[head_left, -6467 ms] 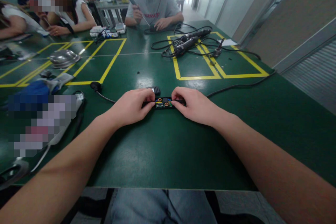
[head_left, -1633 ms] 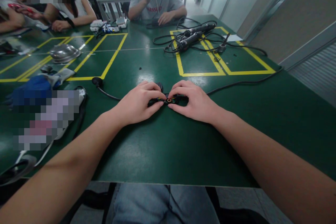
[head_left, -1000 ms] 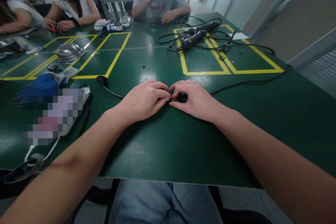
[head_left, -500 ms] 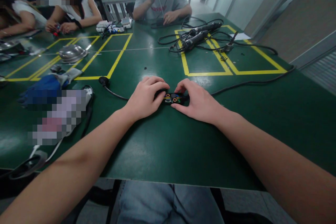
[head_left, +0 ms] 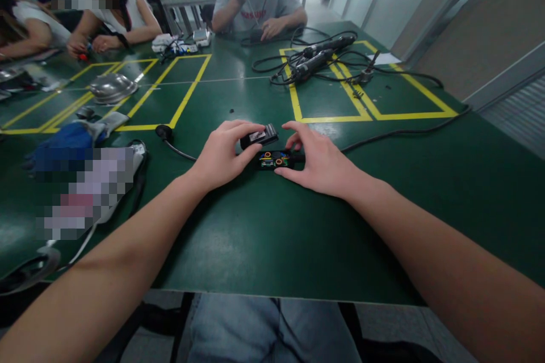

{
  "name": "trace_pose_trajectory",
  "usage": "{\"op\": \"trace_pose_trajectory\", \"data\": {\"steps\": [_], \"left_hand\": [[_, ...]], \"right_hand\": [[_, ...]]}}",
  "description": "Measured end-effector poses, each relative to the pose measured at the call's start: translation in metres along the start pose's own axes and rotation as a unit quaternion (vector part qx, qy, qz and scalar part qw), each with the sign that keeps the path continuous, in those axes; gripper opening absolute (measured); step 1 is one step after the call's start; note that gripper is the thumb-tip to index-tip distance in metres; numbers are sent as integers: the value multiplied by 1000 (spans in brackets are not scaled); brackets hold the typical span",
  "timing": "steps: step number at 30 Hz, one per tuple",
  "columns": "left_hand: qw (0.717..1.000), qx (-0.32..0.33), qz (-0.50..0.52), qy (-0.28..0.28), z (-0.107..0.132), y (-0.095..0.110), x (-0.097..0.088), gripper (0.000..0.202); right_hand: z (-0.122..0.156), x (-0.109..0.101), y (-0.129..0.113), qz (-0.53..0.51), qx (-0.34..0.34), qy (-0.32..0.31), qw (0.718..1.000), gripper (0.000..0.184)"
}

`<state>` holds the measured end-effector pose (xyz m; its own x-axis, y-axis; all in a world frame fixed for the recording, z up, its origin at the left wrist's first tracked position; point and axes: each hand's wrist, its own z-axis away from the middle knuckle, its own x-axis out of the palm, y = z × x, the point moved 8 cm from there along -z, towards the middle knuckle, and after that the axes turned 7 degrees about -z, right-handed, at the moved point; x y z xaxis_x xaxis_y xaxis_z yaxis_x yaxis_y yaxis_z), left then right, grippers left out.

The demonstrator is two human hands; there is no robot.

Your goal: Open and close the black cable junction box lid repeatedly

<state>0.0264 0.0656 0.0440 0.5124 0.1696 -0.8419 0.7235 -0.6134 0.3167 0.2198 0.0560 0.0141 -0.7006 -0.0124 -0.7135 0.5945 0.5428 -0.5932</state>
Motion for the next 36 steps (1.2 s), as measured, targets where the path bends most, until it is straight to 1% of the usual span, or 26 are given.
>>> {"op": "trace_pose_trajectory", "data": {"steps": [2, 5, 7, 11, 14, 16, 19, 25, 32, 36], "left_hand": [[999, 54, 2, -8, 3, 19, 0, 39], [994, 102, 4, -46, 8, 34, 10, 36], [992, 108, 11, -64, 9, 34, 16, 35], [992, 93, 33, -80, 6, 28, 23, 34], [993, 75, 34, -85, 5, 27, 22, 35], [994, 59, 24, -92, 4, 27, 21, 40], [994, 39, 10, -101, 3, 29, 21, 48], [993, 6, 1, -121, 0, 24, 23, 48], [993, 22, 10, -112, 3, 25, 22, 42], [993, 11, 61, -101, 5, 20, 24, 41]], "right_hand": [[-1, 0, -1, 13, -3, -2, 1000, 82], [-1, 0, -2, 21, -10, -1, 1000, 79], [-1, 1, -3, 25, -18, 0, 1000, 68], [-2, 2, -3, 15, -36, -11, 999, 35], [-4, 2, -1, -8, -37, -29, 999, 27], [-6, 1, 2, -14, -29, -41, 999, 27], [-8, 1, 4, 1, -20, -55, 998, 28], [-8, -1, 2, 3, -27, -55, 998, 27], [-6, -2, -1, 6, -45, -52, 998, 27], [-4, 3, 3, 12, -29, -54, 998, 33]]}}
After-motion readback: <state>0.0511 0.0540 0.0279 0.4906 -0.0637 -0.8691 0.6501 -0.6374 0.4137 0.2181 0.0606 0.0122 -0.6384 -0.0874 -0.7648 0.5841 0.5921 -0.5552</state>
